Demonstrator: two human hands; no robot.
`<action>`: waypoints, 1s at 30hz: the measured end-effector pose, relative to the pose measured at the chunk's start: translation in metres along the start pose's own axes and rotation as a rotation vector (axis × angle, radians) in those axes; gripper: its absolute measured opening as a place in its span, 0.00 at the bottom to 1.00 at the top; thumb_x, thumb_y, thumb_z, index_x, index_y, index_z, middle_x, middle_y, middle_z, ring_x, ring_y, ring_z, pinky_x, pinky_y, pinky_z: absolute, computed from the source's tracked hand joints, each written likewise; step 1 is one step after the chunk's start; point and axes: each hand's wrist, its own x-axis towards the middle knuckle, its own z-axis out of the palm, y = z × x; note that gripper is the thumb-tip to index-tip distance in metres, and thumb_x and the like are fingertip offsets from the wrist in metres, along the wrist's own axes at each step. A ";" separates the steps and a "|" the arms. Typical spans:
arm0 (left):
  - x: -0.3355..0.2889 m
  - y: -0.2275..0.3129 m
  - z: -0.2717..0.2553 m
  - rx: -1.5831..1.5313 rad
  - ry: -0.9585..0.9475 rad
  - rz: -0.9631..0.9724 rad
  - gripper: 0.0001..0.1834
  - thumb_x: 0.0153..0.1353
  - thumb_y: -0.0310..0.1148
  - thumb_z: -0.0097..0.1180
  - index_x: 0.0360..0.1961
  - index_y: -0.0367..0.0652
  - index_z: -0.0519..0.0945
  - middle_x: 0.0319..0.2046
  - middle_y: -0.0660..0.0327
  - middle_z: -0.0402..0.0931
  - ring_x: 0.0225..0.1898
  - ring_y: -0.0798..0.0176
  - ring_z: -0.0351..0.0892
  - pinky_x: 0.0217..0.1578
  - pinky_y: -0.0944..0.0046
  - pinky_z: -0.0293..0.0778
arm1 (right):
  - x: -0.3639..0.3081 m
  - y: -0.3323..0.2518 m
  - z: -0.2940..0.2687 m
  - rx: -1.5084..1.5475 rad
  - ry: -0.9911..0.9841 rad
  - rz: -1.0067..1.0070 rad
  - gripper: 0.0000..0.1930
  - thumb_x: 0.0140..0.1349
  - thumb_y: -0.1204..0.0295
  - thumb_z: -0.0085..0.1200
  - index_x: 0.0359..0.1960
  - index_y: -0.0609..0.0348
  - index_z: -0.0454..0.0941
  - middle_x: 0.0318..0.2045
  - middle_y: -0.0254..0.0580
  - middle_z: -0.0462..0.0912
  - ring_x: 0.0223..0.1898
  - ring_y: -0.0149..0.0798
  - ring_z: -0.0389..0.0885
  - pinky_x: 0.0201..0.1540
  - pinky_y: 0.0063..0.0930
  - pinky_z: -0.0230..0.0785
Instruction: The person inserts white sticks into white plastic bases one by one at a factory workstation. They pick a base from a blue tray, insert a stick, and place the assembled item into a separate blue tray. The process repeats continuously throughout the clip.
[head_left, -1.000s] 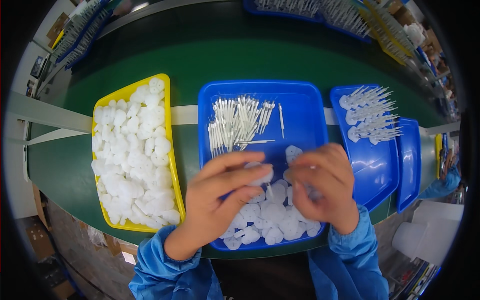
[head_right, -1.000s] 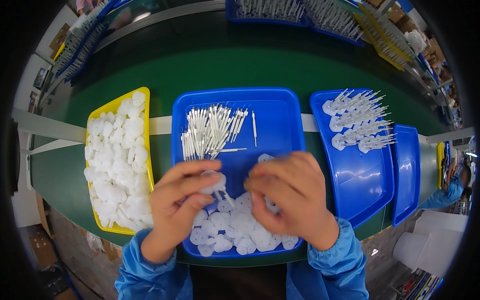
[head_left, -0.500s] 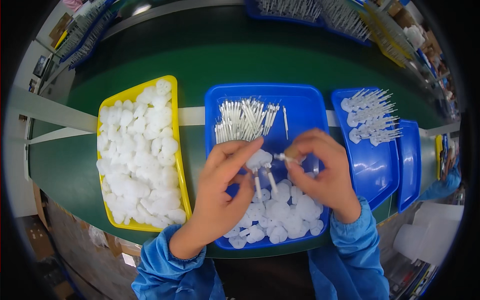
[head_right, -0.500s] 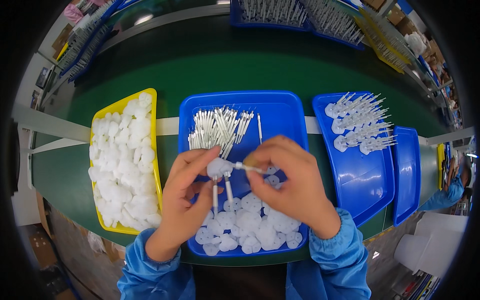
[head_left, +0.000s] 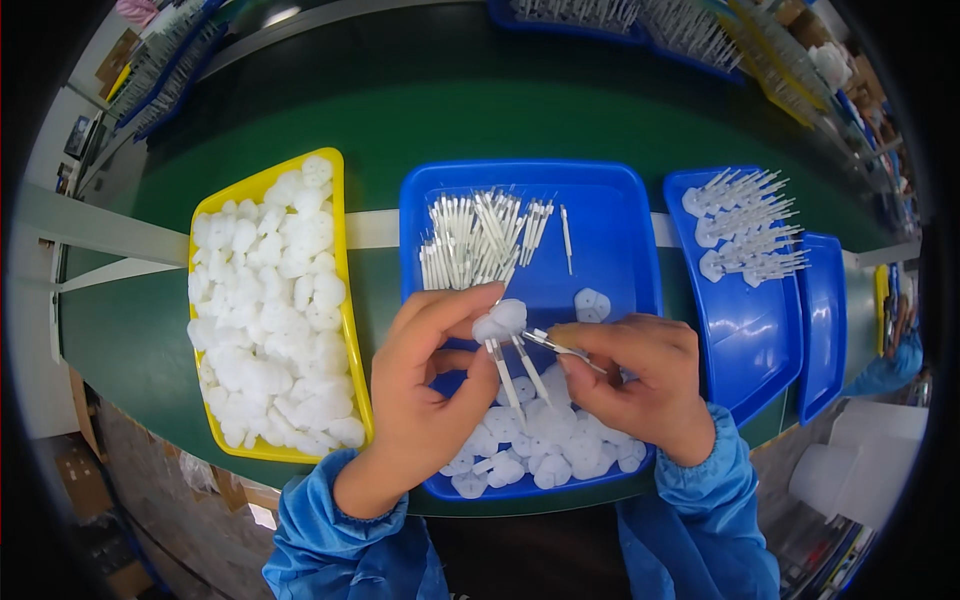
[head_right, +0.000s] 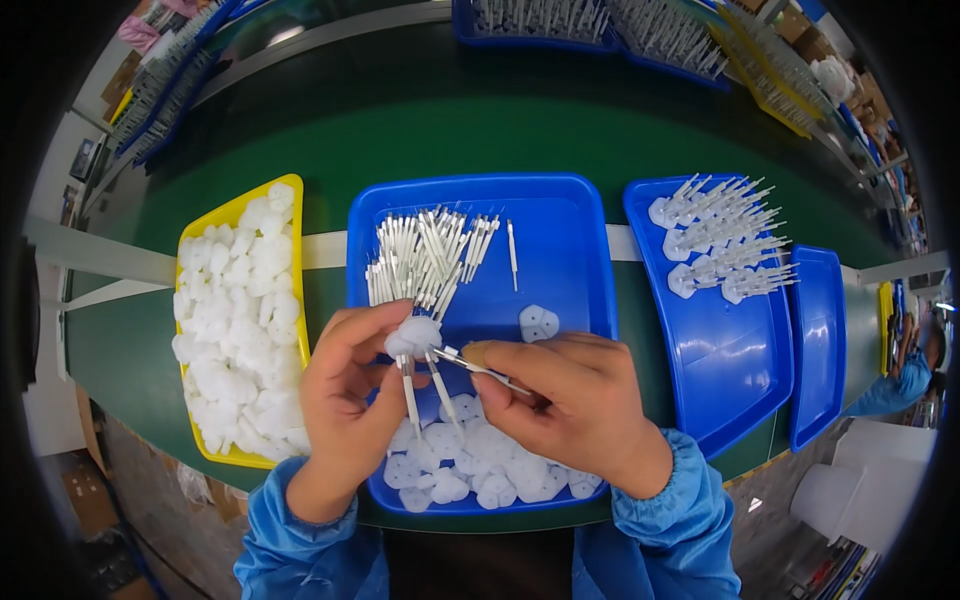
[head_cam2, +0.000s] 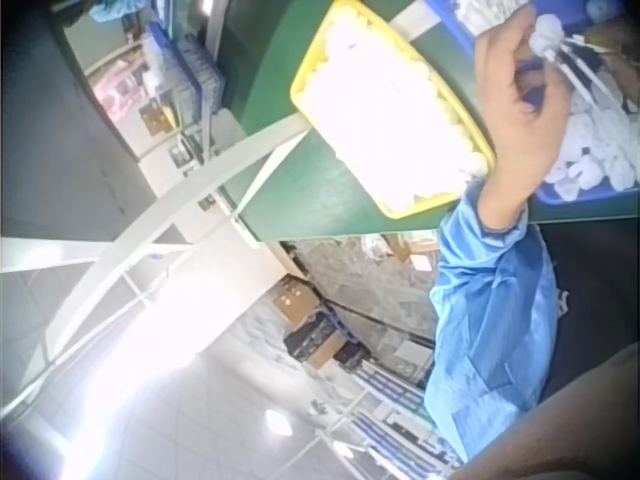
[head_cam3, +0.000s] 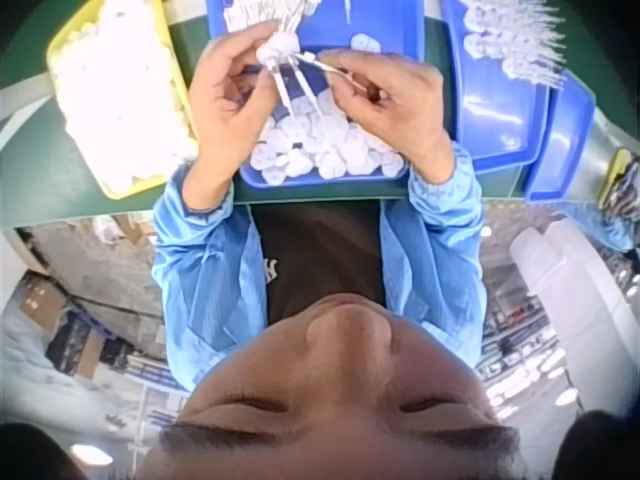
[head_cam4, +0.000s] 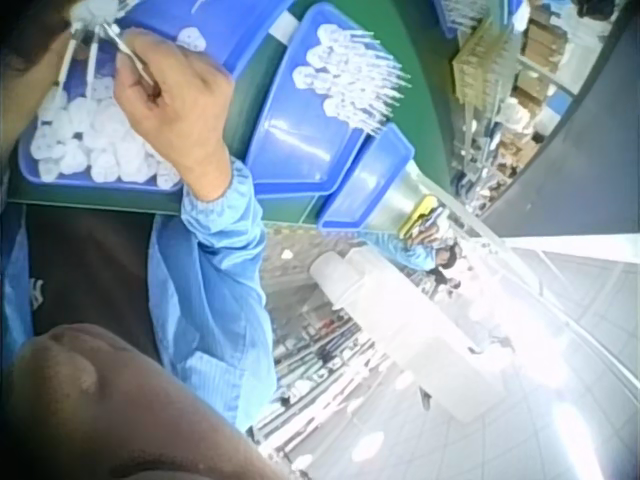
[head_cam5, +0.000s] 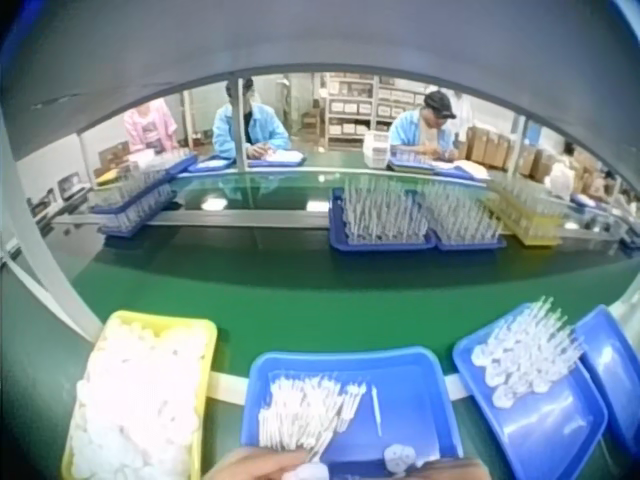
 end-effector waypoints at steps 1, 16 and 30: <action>0.000 0.000 0.000 0.030 -0.002 0.020 0.30 0.67 0.09 0.59 0.69 0.38 0.84 0.58 0.55 0.77 0.56 0.65 0.86 0.49 0.69 0.88 | -0.001 0.000 0.000 0.014 0.000 0.017 0.13 0.58 0.78 0.77 0.45 0.54 0.94 0.20 0.34 0.84 0.18 0.31 0.82 0.24 0.25 0.71; 0.000 0.000 0.003 0.291 -0.071 0.167 0.28 0.62 0.12 0.65 0.63 0.39 0.89 0.49 0.52 0.92 0.45 0.56 0.90 0.44 0.62 0.86 | -0.007 -0.004 0.010 0.083 -0.008 0.148 0.08 0.62 0.72 0.79 0.40 0.56 0.91 0.23 0.37 0.87 0.21 0.36 0.86 0.25 0.28 0.74; 0.004 0.003 0.004 0.656 -0.073 0.433 0.30 0.55 0.12 0.69 0.61 0.38 0.91 0.36 0.53 0.91 0.33 0.54 0.89 0.37 0.60 0.85 | -0.004 -0.012 0.007 -0.314 -0.004 -0.048 0.08 0.63 0.71 0.77 0.40 0.57 0.92 0.23 0.35 0.88 0.20 0.39 0.85 0.26 0.32 0.74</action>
